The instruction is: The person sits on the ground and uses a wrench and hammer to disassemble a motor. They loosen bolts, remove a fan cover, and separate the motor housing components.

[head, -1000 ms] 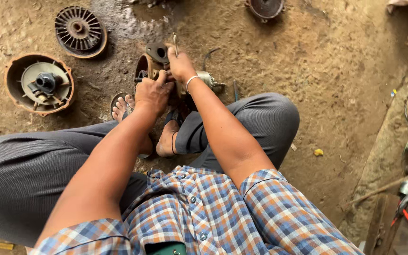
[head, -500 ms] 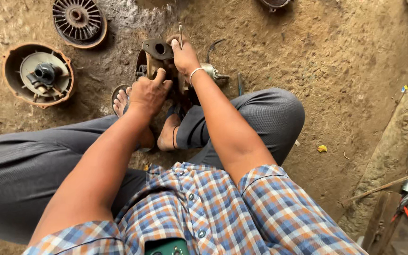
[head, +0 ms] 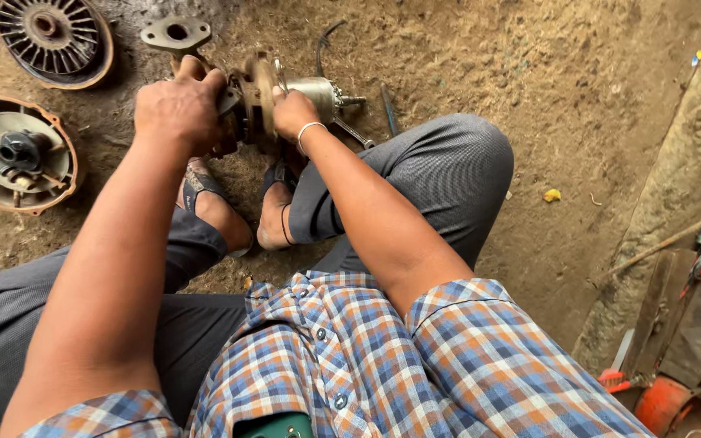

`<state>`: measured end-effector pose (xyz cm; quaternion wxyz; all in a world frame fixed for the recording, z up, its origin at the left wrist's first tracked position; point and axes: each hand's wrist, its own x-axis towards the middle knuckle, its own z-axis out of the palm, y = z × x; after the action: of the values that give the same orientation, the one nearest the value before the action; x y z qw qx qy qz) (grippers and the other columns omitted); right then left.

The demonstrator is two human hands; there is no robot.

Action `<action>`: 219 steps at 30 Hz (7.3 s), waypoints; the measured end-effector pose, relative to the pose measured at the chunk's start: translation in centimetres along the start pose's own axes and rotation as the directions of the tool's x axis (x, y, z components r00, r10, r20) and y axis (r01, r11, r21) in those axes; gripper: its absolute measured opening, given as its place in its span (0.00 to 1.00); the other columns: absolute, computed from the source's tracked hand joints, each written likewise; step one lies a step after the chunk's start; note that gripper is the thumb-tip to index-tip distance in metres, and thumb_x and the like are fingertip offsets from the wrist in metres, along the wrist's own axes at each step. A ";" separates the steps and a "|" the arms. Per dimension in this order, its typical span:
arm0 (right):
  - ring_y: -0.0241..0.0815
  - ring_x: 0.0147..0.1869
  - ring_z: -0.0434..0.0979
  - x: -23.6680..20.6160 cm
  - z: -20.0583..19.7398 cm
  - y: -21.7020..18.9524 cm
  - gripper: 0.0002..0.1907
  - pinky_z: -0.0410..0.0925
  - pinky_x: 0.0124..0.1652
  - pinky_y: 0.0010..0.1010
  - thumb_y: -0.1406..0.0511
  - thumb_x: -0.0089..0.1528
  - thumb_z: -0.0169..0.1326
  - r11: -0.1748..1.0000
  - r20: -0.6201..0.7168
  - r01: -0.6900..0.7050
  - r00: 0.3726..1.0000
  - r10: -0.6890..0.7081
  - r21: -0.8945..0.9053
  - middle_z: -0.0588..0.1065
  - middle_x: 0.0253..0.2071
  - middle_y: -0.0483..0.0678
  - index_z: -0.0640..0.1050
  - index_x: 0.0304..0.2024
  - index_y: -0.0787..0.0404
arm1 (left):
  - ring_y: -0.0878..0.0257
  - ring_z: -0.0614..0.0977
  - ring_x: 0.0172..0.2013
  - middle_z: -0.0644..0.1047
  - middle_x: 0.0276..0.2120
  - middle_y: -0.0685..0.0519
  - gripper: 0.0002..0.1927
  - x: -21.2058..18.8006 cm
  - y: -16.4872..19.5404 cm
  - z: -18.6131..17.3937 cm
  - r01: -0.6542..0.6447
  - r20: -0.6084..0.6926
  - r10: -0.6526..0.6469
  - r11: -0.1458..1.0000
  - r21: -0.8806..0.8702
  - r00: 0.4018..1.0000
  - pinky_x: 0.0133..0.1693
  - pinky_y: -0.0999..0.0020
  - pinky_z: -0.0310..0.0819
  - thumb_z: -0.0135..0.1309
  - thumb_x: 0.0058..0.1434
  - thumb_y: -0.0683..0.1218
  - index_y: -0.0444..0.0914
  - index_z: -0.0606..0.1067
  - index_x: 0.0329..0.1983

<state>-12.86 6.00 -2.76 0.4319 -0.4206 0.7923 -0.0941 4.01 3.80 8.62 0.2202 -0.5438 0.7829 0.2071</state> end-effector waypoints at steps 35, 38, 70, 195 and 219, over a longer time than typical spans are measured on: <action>0.66 0.51 0.79 0.7 0.9 -0.5 0.25 0.71 0.50 0.51 0.52 0.66 0.43 0.956 -0.092 0.194 0.972 -0.218 -0.219 0.79 0.43 0.65 0.83 0.41 0.64 | 0.43 0.78 0.43 0.68 0.63 0.47 0.16 0.1 5.2 10.6 0.048 -0.574 -0.070 0.997 -0.054 0.816 0.38 0.46 0.73 0.54 0.58 0.47 0.48 0.77 0.51; 0.62 0.44 0.79 0.0 0.3 -1.1 0.28 0.70 0.44 0.49 0.49 0.68 0.45 0.992 -0.068 0.127 0.990 -0.127 -0.005 0.79 0.40 0.64 0.81 0.44 0.68 | 0.39 0.78 0.47 0.67 0.66 0.40 0.25 0.1 2.7 8.3 0.076 -0.400 -0.307 0.863 -0.499 0.864 0.43 0.43 0.73 0.52 0.56 0.49 0.46 0.73 0.59; 0.32 0.39 0.67 5.5 1.8 -3.7 0.21 0.66 0.42 0.26 0.53 0.73 0.43 0.841 -0.029 0.526 0.849 -0.527 0.124 0.71 0.32 0.40 0.74 0.36 0.61 | 0.41 0.72 0.60 0.77 0.57 0.40 0.27 7.6 -2.4 21.9 0.278 0.437 -0.704 -0.337 -0.900 0.560 0.62 0.53 0.59 0.40 0.67 0.61 0.41 0.80 0.54; 0.56 0.44 0.84 0.4 -28.9 10.9 0.35 0.78 0.46 0.52 0.42 0.68 0.38 0.760 -0.196 -0.178 0.906 0.374 0.625 0.80 0.47 0.56 0.76 0.53 0.64 | 0.51 0.82 0.54 0.81 0.52 0.45 0.29 8.3 18.3 4.6 -0.274 -0.298 0.165 -0.155 -0.949 0.940 0.54 0.62 0.75 0.65 0.48 0.41 0.43 0.76 0.56; 0.49 0.40 0.83 1.3 -28.8 11.2 0.33 0.76 0.40 0.42 0.42 0.67 0.42 0.982 -0.607 0.024 0.789 0.098 0.189 0.81 0.39 0.54 0.76 0.50 0.64 | 0.44 0.78 0.54 0.71 0.55 0.42 0.33 8.0 17.7 4.7 -0.267 -0.271 0.094 -0.047 -0.962 0.958 0.57 0.55 0.71 0.59 0.62 0.50 0.64 0.65 0.70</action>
<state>-41.79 5.92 8.28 0.1906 -0.3091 0.8852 -0.2908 -14.62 6.08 1.70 -0.3103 -0.4405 0.4759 0.6951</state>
